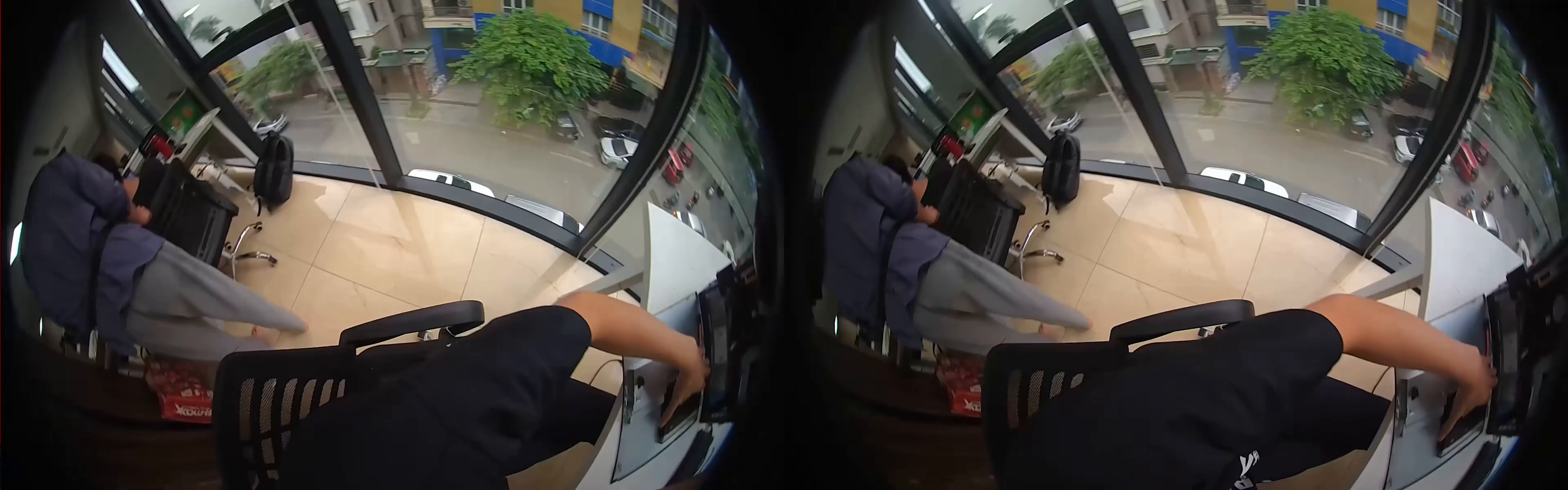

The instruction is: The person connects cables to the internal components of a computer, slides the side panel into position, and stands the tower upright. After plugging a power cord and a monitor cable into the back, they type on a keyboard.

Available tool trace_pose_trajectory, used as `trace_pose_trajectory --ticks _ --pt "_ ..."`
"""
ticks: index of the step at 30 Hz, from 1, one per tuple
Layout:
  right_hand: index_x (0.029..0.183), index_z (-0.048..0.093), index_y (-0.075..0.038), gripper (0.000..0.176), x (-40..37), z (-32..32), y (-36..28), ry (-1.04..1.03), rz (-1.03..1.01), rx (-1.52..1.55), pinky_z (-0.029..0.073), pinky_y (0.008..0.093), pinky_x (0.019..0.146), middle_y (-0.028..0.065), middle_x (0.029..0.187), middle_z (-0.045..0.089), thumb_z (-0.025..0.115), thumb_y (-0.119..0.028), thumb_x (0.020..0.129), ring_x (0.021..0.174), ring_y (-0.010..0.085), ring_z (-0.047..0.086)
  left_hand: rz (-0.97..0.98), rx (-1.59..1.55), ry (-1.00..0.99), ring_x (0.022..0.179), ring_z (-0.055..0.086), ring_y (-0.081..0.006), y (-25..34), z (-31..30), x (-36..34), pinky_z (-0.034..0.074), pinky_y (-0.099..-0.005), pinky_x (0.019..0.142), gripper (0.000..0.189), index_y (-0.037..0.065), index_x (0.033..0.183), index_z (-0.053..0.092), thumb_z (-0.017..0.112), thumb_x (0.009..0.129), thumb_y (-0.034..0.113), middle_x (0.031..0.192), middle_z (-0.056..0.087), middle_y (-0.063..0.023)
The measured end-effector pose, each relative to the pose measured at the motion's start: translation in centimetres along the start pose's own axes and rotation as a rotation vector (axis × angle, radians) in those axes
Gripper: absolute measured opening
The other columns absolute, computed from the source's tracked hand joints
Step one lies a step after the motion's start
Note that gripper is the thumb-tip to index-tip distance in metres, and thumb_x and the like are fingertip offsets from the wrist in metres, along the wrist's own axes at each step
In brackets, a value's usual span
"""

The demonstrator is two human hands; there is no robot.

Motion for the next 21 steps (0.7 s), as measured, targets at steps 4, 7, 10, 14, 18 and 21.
trace_pose_trajectory --ticks 4,7,10,14,18,21 --pt "0.125 0.073 0.005 0.048 -2.7 2.8 1.9 -0.040 -0.015 0.085 0.063 0.0399 0.078 0.0205 0.112 0.077 0.060 -0.038 0.107 0.092 0.0316 0.075 -0.039 0.139 -0.034 0.143 0.041 -0.0354 -2.5 6.7 0.9 0.027 -0.0473 0.123 0.105 0.022 0.124 0.078 0.084 0.043 0.088 0.148 0.054 -0.0123" --pt "0.124 0.073 0.007 0.046 1.0 1.4 2.3 -0.064 -0.076 0.118 0.063 0.0406 0.078 0.0212 0.112 0.077 0.062 -0.035 0.106 0.091 0.0323 0.075 -0.067 0.106 -0.018 0.142 0.043 -0.0371 -3.0 3.9 2.7 0.031 -0.0456 0.123 0.109 0.019 0.131 0.074 0.086 0.045 0.085 0.148 0.056 -0.0133" --pt "0.123 0.072 0.009 0.045 1.5 1.8 2.8 -0.047 0.000 0.166 0.063 0.0409 0.077 0.0218 0.112 0.077 0.064 -0.032 0.105 0.090 0.0328 0.075 -0.059 0.056 -0.076 0.142 0.047 -0.0399 -3.7 2.2 0.6 0.037 -0.0480 0.122 0.114 0.016 0.140 0.068 0.088 0.049 0.081 0.149 0.057 -0.0150" --pt "0.137 0.060 0.005 0.058 4.5 -0.6 9.2 -0.117 0.030 0.178 0.058 0.0400 0.092 0.0216 0.126 0.071 0.069 -0.039 0.101 0.109 0.0304 0.072 0.049 -0.052 0.224 0.124 0.059 -0.0414 -0.5 -1.0 -3.9 0.047 -0.0491 0.109 0.118 -0.001 0.131 0.065 0.094 0.042 0.069 0.127 0.066 -0.0244" --pt "0.138 0.065 0.000 0.043 2.1 -1.6 7.5 -0.006 0.143 0.305 0.060 0.0335 0.093 0.0160 0.126 0.076 0.064 -0.026 0.104 0.107 0.0207 0.076 0.254 0.020 0.377 0.130 0.053 -0.0472 2.2 -8.3 -12.8 0.041 -0.0537 0.115 0.111 -0.002 0.144 0.051 0.098 0.052 0.040 0.138 0.054 -0.0319" --pt "0.117 0.076 0.001 0.028 1.3 -3.6 6.7 0.188 0.053 0.378 0.060 0.0304 0.088 0.0120 0.107 0.081 0.068 -0.019 0.099 0.096 0.0168 0.077 0.263 0.069 0.518 0.141 0.040 -0.0512 3.3 -12.1 -13.8 0.035 -0.0582 0.118 0.111 0.009 0.146 0.047 0.099 0.053 0.039 0.150 0.042 -0.0287"
Point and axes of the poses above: each hand's wrist, its own x-axis towards the middle knuckle, its own z-axis out of the palm, y = z × x, the point moved 7 cm from there along x, towards the middle knuckle
